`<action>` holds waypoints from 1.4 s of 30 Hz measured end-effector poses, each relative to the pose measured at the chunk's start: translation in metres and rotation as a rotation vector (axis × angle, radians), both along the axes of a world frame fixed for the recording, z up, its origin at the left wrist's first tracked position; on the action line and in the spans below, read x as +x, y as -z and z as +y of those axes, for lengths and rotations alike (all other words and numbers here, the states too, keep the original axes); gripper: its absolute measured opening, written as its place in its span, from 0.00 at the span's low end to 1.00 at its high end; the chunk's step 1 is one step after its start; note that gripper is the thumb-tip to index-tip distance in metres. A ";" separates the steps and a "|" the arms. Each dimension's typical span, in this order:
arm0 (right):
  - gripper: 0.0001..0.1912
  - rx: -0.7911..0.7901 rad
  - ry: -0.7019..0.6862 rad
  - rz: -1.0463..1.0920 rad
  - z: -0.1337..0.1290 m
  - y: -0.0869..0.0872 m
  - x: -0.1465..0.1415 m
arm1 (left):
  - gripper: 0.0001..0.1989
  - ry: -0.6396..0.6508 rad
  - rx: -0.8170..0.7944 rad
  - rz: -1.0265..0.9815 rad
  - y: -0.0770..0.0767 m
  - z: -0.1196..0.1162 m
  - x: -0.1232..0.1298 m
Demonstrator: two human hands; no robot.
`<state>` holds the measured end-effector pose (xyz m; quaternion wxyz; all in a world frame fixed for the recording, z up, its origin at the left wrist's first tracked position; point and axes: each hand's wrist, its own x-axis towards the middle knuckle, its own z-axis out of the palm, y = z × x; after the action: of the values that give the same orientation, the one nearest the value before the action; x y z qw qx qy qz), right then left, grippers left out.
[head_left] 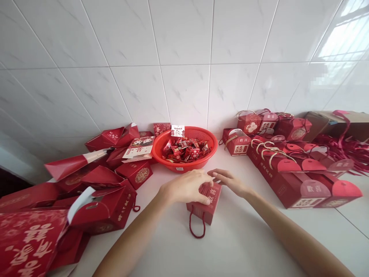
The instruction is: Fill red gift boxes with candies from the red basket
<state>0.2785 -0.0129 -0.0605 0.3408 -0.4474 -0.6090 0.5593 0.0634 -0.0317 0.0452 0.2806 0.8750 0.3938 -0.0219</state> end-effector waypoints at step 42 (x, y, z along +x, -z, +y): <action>0.12 0.151 -0.256 -0.030 -0.003 -0.084 -0.019 | 0.14 0.083 0.109 -0.311 0.010 0.009 -0.025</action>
<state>0.2596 -0.0162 0.0233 0.2902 -0.3475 -0.7064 0.5440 0.0386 -0.0229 0.0351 0.2891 0.8973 0.3098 0.1237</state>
